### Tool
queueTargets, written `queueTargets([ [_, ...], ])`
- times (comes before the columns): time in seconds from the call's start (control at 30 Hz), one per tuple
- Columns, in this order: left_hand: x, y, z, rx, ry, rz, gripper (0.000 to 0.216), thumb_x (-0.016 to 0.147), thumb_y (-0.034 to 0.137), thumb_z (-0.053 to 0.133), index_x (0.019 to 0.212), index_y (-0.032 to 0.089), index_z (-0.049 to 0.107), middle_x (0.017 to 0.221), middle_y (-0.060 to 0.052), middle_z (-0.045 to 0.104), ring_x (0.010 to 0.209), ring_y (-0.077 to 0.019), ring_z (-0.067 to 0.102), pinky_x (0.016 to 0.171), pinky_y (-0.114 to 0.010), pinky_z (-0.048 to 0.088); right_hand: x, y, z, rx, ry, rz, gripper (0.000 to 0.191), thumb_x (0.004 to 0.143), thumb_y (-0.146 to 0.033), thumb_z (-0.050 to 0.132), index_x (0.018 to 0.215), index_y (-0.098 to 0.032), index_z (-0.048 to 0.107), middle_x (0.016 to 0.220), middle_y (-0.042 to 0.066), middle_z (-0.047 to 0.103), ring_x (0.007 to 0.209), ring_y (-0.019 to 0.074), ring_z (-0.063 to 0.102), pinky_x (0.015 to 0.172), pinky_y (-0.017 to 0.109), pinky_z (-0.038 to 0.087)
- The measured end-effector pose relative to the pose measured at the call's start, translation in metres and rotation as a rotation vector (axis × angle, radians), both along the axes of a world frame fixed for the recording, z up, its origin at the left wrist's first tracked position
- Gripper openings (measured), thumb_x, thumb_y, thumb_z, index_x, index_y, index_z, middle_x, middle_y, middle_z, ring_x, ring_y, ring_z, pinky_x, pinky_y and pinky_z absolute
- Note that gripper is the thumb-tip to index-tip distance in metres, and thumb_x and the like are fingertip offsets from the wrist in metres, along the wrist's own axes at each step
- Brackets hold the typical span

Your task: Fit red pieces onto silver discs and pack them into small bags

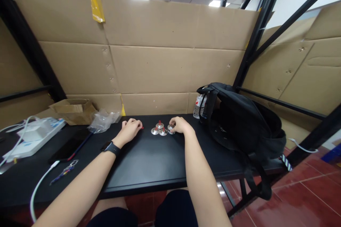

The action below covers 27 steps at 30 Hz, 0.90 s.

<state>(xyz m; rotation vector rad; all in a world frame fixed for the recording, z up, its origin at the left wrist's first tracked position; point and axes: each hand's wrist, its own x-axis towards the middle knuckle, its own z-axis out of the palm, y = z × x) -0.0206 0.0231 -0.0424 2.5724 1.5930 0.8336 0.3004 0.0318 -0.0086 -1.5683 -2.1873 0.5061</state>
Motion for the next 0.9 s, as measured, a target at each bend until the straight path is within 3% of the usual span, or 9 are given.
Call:
queueTargets([
  [0.13,0.002,-0.005,0.008,-0.032,-0.075,0.002,0.017,0.098,0.027,0.045,0.092,0.024,0.061,0.09,-0.001,0.073,0.097,-0.0211,0.061,0.088,-0.038,0.034,-0.003,-0.002,0.003,0.018,0.047,0.007,0.037,0.059,-0.015,0.085,0.095,-0.021,0.075,0.095,0.002,0.077,0.08,0.018,0.07,0.074,0.025,0.051],
  [0.23,0.006,-0.011,0.013,-0.054,-0.193,-0.031,0.014,0.095,0.032,0.053,0.092,0.025,0.065,0.092,0.0,0.075,0.094,-0.0206,0.065,0.084,-0.034,0.04,-0.015,-0.006,0.006,0.045,0.181,0.039,0.039,0.065,-0.019,0.083,0.103,-0.021,0.074,0.091,0.002,0.076,0.072,0.0157,0.068,0.066,0.024,0.051],
  [0.37,0.013,-0.015,0.015,-0.044,-0.393,-0.089,0.013,0.088,0.037,0.064,0.092,0.026,0.071,0.097,-0.001,0.077,0.096,-0.0216,0.068,0.086,-0.033,0.047,-0.048,-0.011,0.007,0.154,0.447,0.187,0.047,0.066,-0.023,0.084,0.111,-0.023,0.071,0.109,0.004,0.074,0.084,0.0166,0.069,0.07,0.025,0.054],
  [0.53,0.019,-0.015,0.012,-0.062,-0.554,-0.104,0.022,0.086,0.04,0.066,0.099,0.024,0.076,0.099,-0.004,0.079,0.098,-0.0246,0.071,0.091,-0.036,0.051,-0.088,-0.015,-0.005,0.122,0.714,0.278,0.052,0.065,-0.028,0.084,0.114,-0.023,0.067,0.121,0.008,0.07,0.093,0.0192,0.069,0.068,0.026,0.055],
  [0.9,0.021,-0.006,0.003,-0.001,-0.632,-0.194,0.021,0.091,0.039,0.059,0.088,0.021,0.072,0.099,-0.006,0.072,0.095,-0.0211,0.067,0.087,-0.031,0.05,-0.113,-0.02,-0.015,0.093,0.846,0.273,0.048,0.063,-0.033,0.088,0.103,-0.023,0.063,0.116,0.008,0.073,0.095,0.0205,0.072,0.071,0.028,0.056],
])
